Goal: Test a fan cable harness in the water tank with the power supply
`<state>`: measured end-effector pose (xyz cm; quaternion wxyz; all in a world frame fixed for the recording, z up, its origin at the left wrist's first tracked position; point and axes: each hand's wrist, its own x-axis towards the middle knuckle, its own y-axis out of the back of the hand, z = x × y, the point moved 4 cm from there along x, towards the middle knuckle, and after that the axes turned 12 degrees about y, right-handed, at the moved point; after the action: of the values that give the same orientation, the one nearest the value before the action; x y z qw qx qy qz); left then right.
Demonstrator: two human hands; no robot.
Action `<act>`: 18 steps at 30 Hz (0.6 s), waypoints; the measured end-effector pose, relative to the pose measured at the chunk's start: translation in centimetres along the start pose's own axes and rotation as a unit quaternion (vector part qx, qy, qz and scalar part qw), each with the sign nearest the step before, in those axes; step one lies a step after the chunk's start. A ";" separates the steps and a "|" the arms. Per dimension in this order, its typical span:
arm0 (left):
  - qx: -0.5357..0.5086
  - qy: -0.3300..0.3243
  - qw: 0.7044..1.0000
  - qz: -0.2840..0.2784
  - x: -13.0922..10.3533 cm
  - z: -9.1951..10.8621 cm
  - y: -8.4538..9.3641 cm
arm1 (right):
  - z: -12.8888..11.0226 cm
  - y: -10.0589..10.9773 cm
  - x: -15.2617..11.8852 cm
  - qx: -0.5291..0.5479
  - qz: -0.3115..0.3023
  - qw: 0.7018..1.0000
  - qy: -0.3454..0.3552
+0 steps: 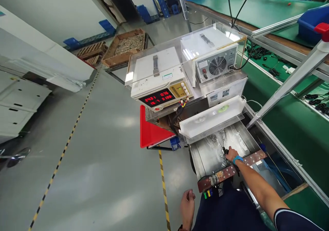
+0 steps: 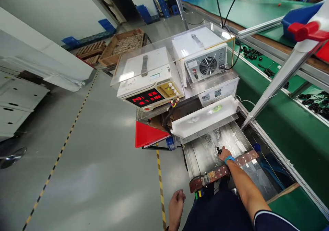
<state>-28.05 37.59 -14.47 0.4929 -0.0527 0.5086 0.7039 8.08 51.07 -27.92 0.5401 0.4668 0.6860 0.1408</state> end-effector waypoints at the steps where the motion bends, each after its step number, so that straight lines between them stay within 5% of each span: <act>1: -0.029 -0.016 0.999 0.003 0.3 1.0 0.3 | 0.1 -0.1 0.1 0.003 0.005 1.000 0.002; 6: -0.086 -0.087 0.992 0.045 1.6 8.4 2.4 | 0.3 -0.5 0.2 0.018 0.023 1.000 0.008; 10: -0.102 -0.195 0.971 0.094 2.2 17.1 5.5 | 0.2 -0.7 0.0 0.029 0.029 0.999 0.009; 18: -0.062 -0.487 0.835 0.247 -1.6 37.7 12.8 | 0.1 -0.5 0.0 0.032 0.049 0.998 0.017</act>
<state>-20.70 65.62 12.91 0.4827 0.3943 0.1542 0.7667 7.87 50.82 -28.34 0.5052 0.5144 0.6759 0.1527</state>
